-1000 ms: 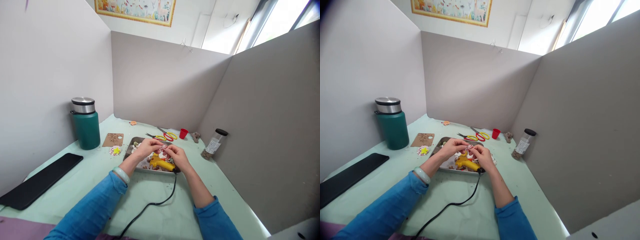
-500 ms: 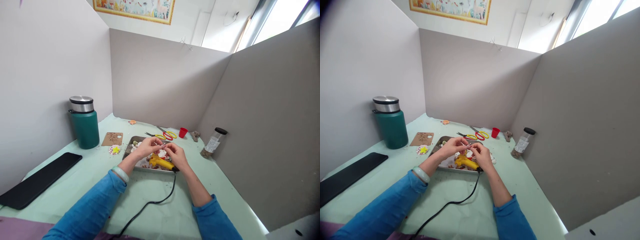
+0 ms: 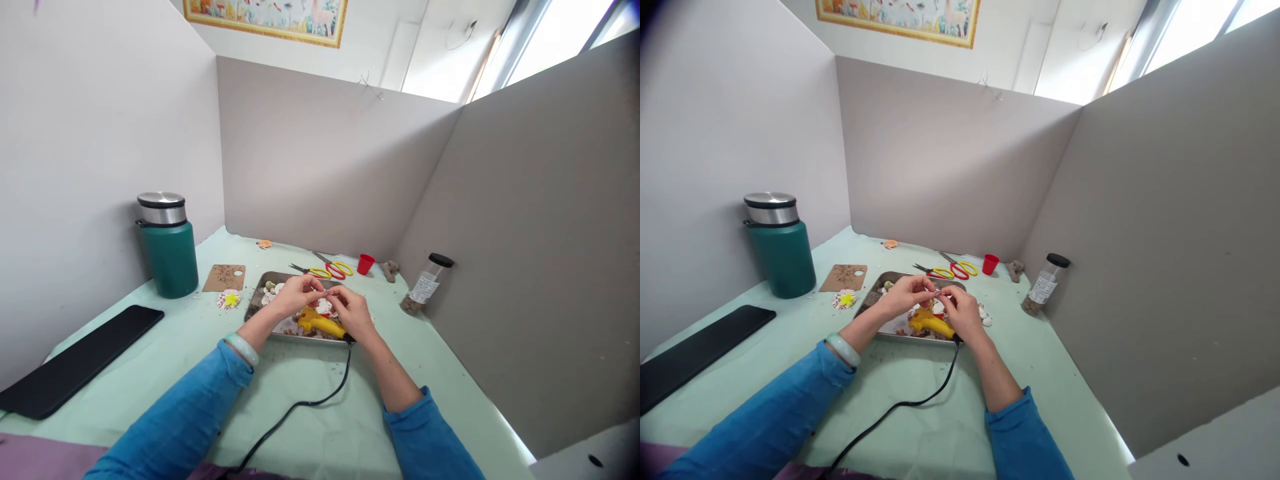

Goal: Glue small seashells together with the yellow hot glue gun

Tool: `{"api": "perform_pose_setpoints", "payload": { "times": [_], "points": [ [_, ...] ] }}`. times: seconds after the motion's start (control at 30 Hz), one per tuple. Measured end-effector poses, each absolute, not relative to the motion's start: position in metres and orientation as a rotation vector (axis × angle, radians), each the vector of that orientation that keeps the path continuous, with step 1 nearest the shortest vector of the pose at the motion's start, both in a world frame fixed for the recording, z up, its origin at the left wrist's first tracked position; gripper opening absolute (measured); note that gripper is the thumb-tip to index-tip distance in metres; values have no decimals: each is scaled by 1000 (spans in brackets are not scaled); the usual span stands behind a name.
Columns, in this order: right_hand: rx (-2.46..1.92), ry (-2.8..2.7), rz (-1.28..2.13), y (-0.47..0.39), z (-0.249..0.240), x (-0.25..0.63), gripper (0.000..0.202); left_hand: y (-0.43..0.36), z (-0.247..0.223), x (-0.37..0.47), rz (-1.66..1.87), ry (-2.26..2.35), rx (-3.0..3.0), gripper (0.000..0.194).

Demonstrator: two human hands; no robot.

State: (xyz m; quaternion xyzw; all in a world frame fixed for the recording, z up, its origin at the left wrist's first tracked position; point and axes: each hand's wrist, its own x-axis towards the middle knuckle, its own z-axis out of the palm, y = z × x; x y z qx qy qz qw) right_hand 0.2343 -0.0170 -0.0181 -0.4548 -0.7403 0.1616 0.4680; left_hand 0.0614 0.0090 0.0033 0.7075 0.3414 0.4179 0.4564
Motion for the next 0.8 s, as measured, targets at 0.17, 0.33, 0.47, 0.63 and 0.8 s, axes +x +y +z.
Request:
{"api": "perform_pose_setpoints", "payload": {
  "times": [0.17, 0.33, 0.47, 0.63, 0.8],
  "points": [
    [-1118, -1825, 435, -17, -20, 235, 22, 10, 2, 61, 1032, 850, 1815, 23],
    [-1099, -1840, 352, -20, -18, 233, 22, 7, 4, 61, 1018, 938, 1900, 19],
    [-1078, -1866, 259, -23, -16, 230, 22, 4, 5, 62, 1008, 1002, 1949, 15],
    [-1050, -1812, 333, -22, -16, 229, 19, 5, 4, 64, 1034, 963, 1901, 15],
    [-1023, -1625, 594, -20, -15, 229, 24, 9, 3, 61, 1100, 855, 1781, 37]
  ]
}}
